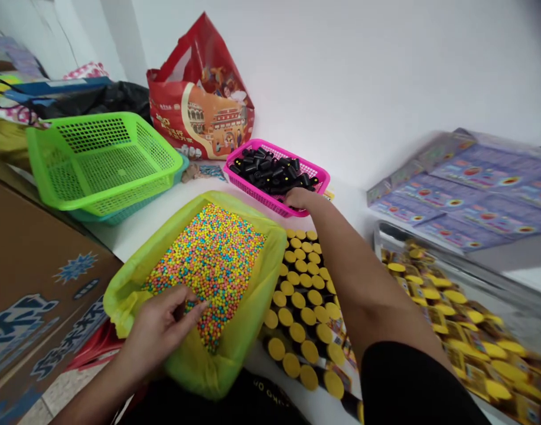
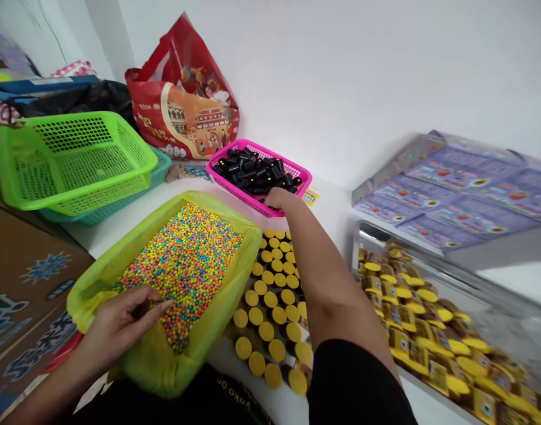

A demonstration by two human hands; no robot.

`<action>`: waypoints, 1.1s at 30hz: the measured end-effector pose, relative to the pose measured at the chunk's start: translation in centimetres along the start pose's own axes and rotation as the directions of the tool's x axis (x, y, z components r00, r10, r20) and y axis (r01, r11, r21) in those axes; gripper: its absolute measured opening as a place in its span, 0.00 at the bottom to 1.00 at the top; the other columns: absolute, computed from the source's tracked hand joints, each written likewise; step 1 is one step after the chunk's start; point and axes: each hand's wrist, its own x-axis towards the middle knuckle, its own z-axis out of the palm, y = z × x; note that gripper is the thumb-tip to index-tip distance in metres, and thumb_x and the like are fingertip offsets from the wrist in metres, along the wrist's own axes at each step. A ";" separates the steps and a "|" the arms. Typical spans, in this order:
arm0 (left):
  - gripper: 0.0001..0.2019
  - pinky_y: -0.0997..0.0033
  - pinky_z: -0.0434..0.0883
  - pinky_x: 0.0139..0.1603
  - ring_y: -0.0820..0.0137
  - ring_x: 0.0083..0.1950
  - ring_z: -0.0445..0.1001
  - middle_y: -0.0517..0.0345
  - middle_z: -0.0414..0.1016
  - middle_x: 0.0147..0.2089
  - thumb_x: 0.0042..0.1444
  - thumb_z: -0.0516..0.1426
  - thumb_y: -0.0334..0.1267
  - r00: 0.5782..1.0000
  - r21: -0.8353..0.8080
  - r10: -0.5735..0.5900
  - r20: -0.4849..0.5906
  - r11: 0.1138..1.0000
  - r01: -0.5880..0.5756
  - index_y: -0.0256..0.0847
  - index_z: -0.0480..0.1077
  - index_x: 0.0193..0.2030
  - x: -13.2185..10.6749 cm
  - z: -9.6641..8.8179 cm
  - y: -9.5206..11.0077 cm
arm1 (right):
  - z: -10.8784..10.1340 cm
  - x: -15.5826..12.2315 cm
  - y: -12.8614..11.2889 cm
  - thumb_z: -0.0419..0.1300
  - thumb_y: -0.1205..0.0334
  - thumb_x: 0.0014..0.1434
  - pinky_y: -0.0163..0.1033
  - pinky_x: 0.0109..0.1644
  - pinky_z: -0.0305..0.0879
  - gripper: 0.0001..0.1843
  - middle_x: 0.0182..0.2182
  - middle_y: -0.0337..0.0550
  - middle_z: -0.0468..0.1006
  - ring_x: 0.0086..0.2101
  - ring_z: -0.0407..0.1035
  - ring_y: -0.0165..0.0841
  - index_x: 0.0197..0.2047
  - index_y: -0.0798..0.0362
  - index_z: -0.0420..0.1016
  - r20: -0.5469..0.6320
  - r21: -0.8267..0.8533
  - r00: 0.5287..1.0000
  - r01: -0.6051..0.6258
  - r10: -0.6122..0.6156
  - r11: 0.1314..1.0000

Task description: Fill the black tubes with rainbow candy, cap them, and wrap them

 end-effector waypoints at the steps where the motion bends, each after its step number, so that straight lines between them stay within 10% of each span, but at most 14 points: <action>1: 0.12 0.76 0.61 0.24 0.75 0.22 0.64 0.64 0.66 0.22 0.61 0.57 0.45 1.000 0.002 0.006 0.003 1.000 -0.006 0.40 0.71 0.30 0.0 0.0 -0.1 | -0.3 -0.1 0.0 0.68 0.73 0.42 0.41 0.35 0.67 0.05 0.18 0.47 0.74 0.30 0.74 0.42 0.20 0.59 0.76 0.018 0.004 0.999 -0.040 0.040 0.999; 8: 0.12 0.75 0.60 0.25 0.76 0.22 0.63 0.65 0.65 0.22 0.60 0.58 0.45 0.997 -0.035 0.044 -0.064 0.998 -0.046 0.40 0.70 0.30 0.0 0.2 -0.1 | -2.3 -4.2 -3.5 0.67 0.66 0.49 0.38 0.37 0.71 0.12 0.31 0.43 0.79 0.34 0.75 0.35 0.39 0.56 0.76 -0.072 0.203 0.997 -0.010 0.025 0.979; 17: 0.15 0.74 0.59 0.27 0.75 0.25 0.62 0.64 0.66 0.24 0.62 0.56 0.48 0.995 -0.018 0.055 -0.078 0.998 -0.057 0.39 0.70 0.31 -0.2 0.3 -0.5 | 4.3 -13.6 -10.5 0.66 0.62 0.46 0.37 0.33 0.65 0.20 0.27 0.33 0.73 0.27 0.68 0.31 0.45 0.51 0.73 0.005 0.595 0.920 0.312 -0.391 0.740; 22: 0.14 0.74 0.54 0.25 0.76 0.23 0.58 0.67 0.60 0.22 0.60 0.57 0.47 0.995 -0.053 0.014 -0.098 0.998 -0.019 0.39 0.69 0.30 -0.2 0.2 -0.2 | 7.0 -15.3 -13.0 0.65 0.62 0.46 0.35 0.28 0.61 0.07 0.20 0.32 0.70 0.23 0.65 0.29 0.30 0.51 0.72 0.125 0.567 0.956 0.149 -0.264 0.810; 33: 0.04 0.73 0.58 0.29 0.74 0.25 0.62 0.65 0.64 0.24 0.51 0.52 0.30 0.981 -0.172 0.006 -0.196 0.984 -0.040 0.40 0.67 0.31 -0.2 -0.1 -0.7 | 8.4 -16.1 -14.1 0.68 0.61 0.44 0.35 0.24 0.52 0.16 0.13 0.30 0.63 0.18 0.60 0.29 0.17 0.50 0.63 0.209 0.336 0.977 -0.031 -0.042 0.941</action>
